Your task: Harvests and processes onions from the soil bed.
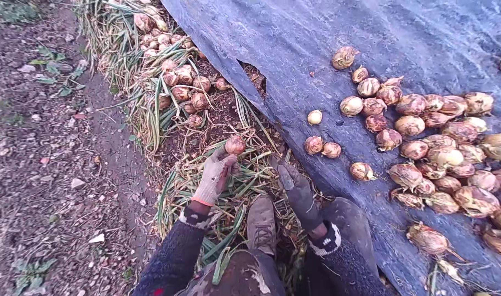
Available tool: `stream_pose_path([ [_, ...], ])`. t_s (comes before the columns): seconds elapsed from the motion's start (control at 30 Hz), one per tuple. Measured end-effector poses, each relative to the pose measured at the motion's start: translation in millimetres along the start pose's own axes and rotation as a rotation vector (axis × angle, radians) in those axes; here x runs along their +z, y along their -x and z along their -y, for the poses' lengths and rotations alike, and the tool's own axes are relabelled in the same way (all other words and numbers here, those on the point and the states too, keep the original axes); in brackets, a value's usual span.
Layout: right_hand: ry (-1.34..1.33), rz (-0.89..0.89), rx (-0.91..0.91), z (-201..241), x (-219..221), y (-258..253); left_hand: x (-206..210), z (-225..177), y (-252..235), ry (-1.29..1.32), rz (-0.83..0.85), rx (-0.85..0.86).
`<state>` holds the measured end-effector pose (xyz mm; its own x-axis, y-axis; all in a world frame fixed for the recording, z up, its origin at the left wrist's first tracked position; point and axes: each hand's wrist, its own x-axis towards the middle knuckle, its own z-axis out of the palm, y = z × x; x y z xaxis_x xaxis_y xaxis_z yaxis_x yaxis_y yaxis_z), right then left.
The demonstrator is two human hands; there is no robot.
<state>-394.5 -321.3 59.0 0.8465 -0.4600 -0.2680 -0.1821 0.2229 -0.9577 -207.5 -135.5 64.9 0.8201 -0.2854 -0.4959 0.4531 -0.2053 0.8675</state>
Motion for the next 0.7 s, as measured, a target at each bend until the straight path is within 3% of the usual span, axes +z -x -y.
stream_pose_path([
  [0.07,0.106,0.179,0.224,-17,2,-12,24,-16,14,-0.216,0.047,0.092],
  [0.13,-0.116,0.234,0.368,-19,9,-10,51,-15,34,-0.679,0.12,0.277],
  [0.2,-0.386,0.167,0.561,-16,11,-6,73,-8,58,-1.053,0.284,0.451],
  [0.27,-0.55,0.082,0.668,-9,3,-8,86,-2,69,-1.148,0.385,0.496],
  [0.33,-0.789,0.124,0.702,-8,-4,-12,88,-6,59,-1.039,0.409,0.484],
  [0.43,-1.034,0.163,0.461,9,-14,-12,91,-28,23,-0.882,0.305,0.663],
  [0.5,-1.113,0.16,0.099,30,-29,-10,83,-49,-12,-0.981,0.048,0.751],
  [0.57,-0.927,-0.015,-0.337,49,-58,-8,46,-65,-55,-1.217,-0.158,0.559],
  [0.6,-0.812,-0.133,-0.47,49,-74,-7,24,-69,-77,-1.318,-0.212,0.431],
  [0.67,-0.689,-0.225,-0.525,46,-84,-6,-23,-62,-119,-1.379,-0.349,0.329],
  [0.7,-0.613,-0.253,-0.458,43,-76,-9,-45,-55,-139,-1.37,-0.422,0.316],
])
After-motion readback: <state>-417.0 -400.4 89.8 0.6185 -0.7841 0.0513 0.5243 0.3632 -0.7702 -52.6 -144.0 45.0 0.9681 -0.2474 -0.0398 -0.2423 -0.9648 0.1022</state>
